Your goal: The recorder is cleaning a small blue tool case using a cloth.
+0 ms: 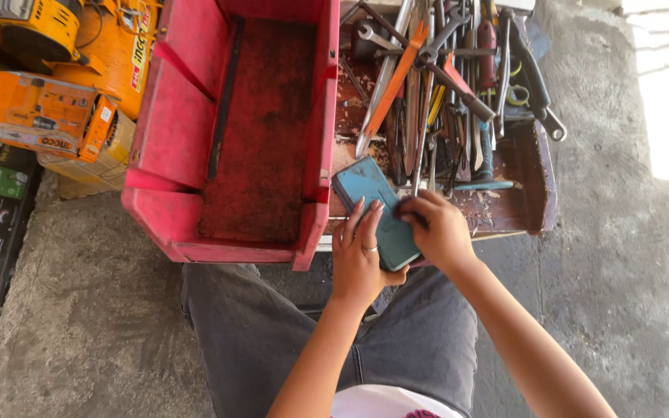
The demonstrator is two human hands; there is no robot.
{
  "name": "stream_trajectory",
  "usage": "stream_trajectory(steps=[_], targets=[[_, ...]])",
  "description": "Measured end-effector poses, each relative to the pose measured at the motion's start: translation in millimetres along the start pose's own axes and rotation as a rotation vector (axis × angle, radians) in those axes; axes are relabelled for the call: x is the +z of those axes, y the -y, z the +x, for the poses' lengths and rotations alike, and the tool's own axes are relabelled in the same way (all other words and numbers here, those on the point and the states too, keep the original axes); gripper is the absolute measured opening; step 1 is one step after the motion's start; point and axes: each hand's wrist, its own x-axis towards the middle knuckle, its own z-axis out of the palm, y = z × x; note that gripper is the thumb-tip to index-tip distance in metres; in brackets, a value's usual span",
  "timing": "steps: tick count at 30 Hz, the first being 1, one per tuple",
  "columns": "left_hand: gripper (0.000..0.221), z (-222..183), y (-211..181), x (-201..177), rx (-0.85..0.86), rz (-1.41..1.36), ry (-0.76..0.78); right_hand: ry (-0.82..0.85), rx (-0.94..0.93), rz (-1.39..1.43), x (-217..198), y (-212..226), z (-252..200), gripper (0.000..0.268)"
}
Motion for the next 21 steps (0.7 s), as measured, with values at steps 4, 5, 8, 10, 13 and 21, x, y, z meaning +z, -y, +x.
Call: stream_trajectory(steps=[4, 5, 8, 10, 13, 21], targets=[[0.122, -1.9, 0.5, 3.0, -0.006, -0.003, -0.005, 0.001, 0.017, -0.057, 1.1, 1.4, 1.8, 0.007], [0.122, -3.1, 0.7, 3.5, -0.015, -0.013, 0.007, 0.013, 0.051, -0.067, 4.8, 0.9, 8.4, 0.006], [0.124, -4.4, -1.5, 0.2, -0.029, -0.031, 0.030, 0.022, 0.086, -0.043, 12.2, -1.2, 19.4, 0.007], [0.124, -2.6, -0.5, -1.8, -0.024, -0.034, 0.026, 0.005, 0.075, -0.011, 12.5, -1.6, 20.3, 0.007], [0.124, -3.0, 0.6, 0.1, -0.024, -0.027, 0.015, 0.051, 0.079, 0.033, 5.6, -2.7, 12.0, 0.007], [0.119, -5.4, 1.9, 4.7, -0.006, -0.021, -0.019, 0.082, 0.035, 0.082, 16.8, -2.5, 50.0, 0.011]])
